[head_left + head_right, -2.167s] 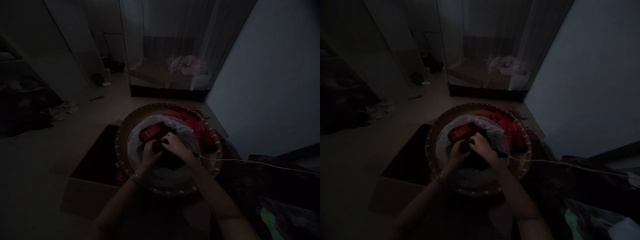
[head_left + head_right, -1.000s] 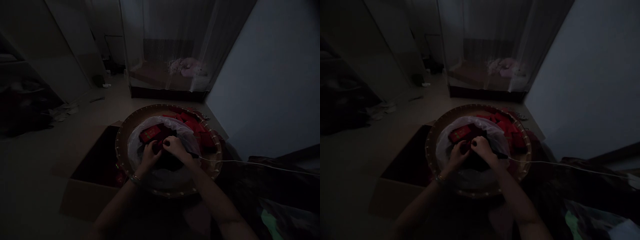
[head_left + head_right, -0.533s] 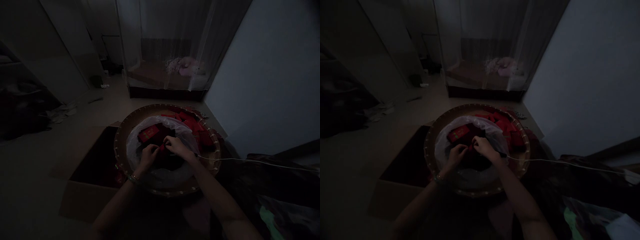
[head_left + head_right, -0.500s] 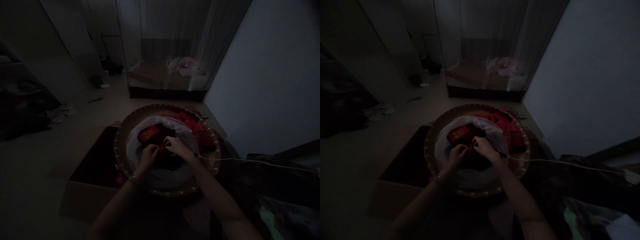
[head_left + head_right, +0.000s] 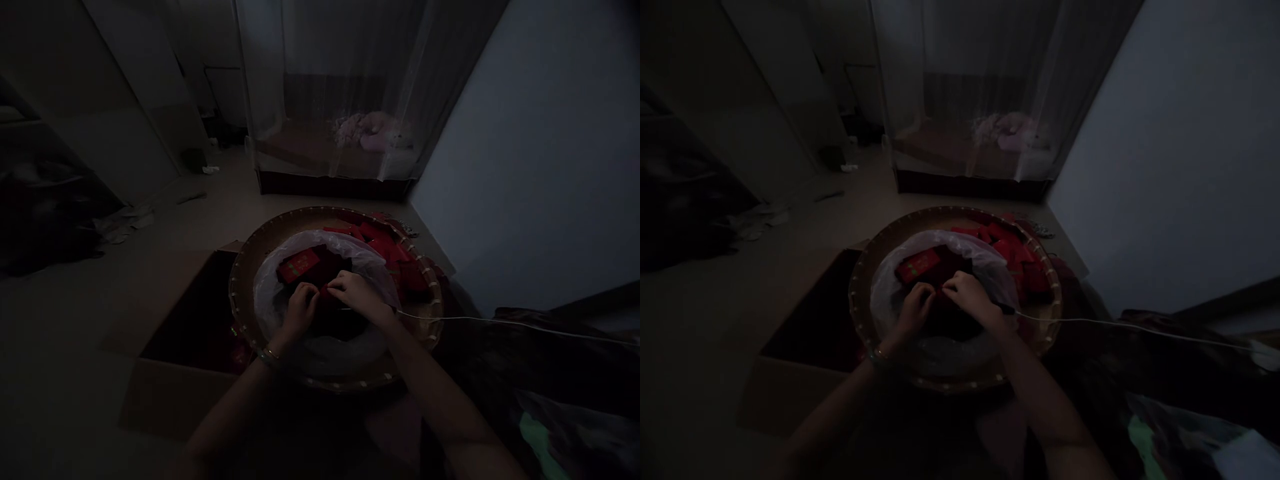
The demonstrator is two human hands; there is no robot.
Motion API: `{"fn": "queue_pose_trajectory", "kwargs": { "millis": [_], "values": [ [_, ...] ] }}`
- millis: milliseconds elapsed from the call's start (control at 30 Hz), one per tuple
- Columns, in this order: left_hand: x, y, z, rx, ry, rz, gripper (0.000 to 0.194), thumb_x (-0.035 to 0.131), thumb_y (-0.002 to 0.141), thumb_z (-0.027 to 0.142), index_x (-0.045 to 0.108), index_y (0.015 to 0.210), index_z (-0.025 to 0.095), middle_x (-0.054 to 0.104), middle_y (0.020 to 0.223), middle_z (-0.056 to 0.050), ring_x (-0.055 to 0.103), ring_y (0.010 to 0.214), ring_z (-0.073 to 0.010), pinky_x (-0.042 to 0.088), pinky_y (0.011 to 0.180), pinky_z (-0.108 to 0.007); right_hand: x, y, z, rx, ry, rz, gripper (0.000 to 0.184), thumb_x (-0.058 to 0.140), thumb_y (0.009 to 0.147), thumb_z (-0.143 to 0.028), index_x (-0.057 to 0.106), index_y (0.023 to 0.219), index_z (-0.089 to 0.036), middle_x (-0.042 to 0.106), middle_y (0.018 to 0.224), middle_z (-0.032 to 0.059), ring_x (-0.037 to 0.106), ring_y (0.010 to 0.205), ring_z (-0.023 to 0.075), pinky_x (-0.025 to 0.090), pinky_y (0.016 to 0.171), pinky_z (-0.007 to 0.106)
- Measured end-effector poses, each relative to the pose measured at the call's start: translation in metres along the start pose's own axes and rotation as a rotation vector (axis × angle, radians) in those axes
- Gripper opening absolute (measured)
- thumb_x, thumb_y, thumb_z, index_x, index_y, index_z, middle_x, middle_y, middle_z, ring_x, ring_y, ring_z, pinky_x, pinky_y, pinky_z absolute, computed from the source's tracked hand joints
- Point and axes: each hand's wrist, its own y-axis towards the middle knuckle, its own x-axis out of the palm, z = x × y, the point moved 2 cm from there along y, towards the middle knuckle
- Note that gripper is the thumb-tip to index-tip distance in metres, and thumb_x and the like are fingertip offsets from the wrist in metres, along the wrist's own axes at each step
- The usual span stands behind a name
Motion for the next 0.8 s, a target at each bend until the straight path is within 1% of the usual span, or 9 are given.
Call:
{"fn": "queue_pose_trajectory", "kwargs": {
  "millis": [100,200,267,333,400,467,600,700,800],
  "values": [
    [-0.001,0.0,0.004,-0.002,0.005,0.007,0.008,0.046,0.084,0.015,0.052,0.081,0.018,0.055,0.085,-0.005,0.053,0.081,-0.0151,0.043,0.075,-0.028,-0.005,0.0,0.001,0.042,0.087,0.056,0.013,0.06,0.08,-0.022,0.072,0.085,-0.019,0.064,0.081,0.0043,0.06,0.075,0.0146,0.045,0.07,0.026],
    [-0.003,0.0,0.004,-0.037,0.02,0.052,0.007,0.047,0.083,0.015,0.052,0.08,0.019,0.055,0.084,-0.004,0.053,0.08,-0.0152,0.043,0.074,-0.028,-0.013,-0.005,0.006,0.08,0.256,0.123,0.017,0.059,0.078,-0.021,0.069,0.091,-0.02,0.066,0.091,0.0042,0.061,0.084,0.0157,0.047,0.075,0.027],
    [-0.003,0.0,0.002,-0.047,0.025,0.068,0.007,0.047,0.083,0.015,0.052,0.08,0.019,0.055,0.084,-0.004,0.053,0.08,-0.0154,0.043,0.074,-0.028,-0.015,-0.01,0.011,0.106,0.373,0.124,0.024,0.06,0.075,-0.018,0.067,0.098,-0.021,0.066,0.098,0.004,0.061,0.087,0.0156,0.048,0.075,0.027],
    [-0.003,0.0,0.002,-0.049,0.025,0.075,0.006,0.048,0.083,0.016,0.053,0.08,0.019,0.055,0.084,-0.004,0.053,0.08,-0.0155,0.043,0.074,-0.028,-0.015,-0.013,0.012,0.116,0.438,0.105,0.031,0.059,0.073,-0.016,0.064,0.103,-0.02,0.064,0.101,0.0044,0.062,0.084,0.0144,0.049,0.072,0.026],
    [-0.003,0.0,0.001,-0.047,0.024,0.079,0.006,0.048,0.083,0.017,0.053,0.08,0.018,0.055,0.084,-0.004,0.053,0.08,-0.0155,0.043,0.074,-0.027,-0.013,-0.014,0.009,0.105,0.399,0.113,0.034,0.06,0.072,-0.013,0.063,0.105,-0.02,0.064,0.101,0.0051,0.061,0.083,0.0145,0.049,0.071,0.027],
    [-0.003,0.0,0.001,-0.04,0.023,0.077,0.007,0.047,0.084,0.017,0.052,0.08,0.019,0.055,0.084,-0.004,0.053,0.08,-0.0154,0.043,0.073,-0.027,-0.011,-0.013,0.004,0.08,0.259,0.151,0.032,0.062,0.072,-0.014,0.065,0.103,-0.02,0.063,0.099,0.0058,0.058,0.089,0.0172,0.048,0.077,0.03],
    [-0.003,0.0,0.001,-0.025,0.027,0.072,0.006,0.047,0.084,0.016,0.051,0.08,0.018,0.054,0.083,-0.004,0.052,0.079,-0.0153,0.043,0.073,-0.027,-0.003,-0.013,-0.003,-0.013,0.041,0.156,0.014,0.067,0.073,-0.021,0.071,0.086,-0.02,0.062,0.097,0.0082,0.052,0.097,0.0214,0.043,0.088,0.037],
    [-0.003,0.0,0.002,-0.022,0.027,0.071,0.007,0.047,0.083,0.014,0.051,0.08,0.018,0.054,0.083,-0.004,0.052,0.079,-0.0153,0.043,0.073,-0.027,0.0,-0.014,-0.002,-0.042,0.086,0.105,0.012,0.064,0.076,-0.021,0.07,0.085,-0.018,0.063,0.095,0.0079,0.056,0.091,0.019,0.045,0.083,0.033],
    [-0.003,0.0,0.003,-0.026,0.022,0.074,0.007,0.046,0.083,0.014,0.051,0.08,0.018,0.054,0.083,-0.004,0.052,0.079,-0.0154,0.043,0.073,-0.028,-0.007,-0.014,0.004,0.022,0.209,0.166,0.015,0.057,0.081,-0.023,0.068,0.091,-0.019,0.066,0.095,0.0058,0.06,0.086,0.0161,0.047,0.076,0.028]
  ]
}}
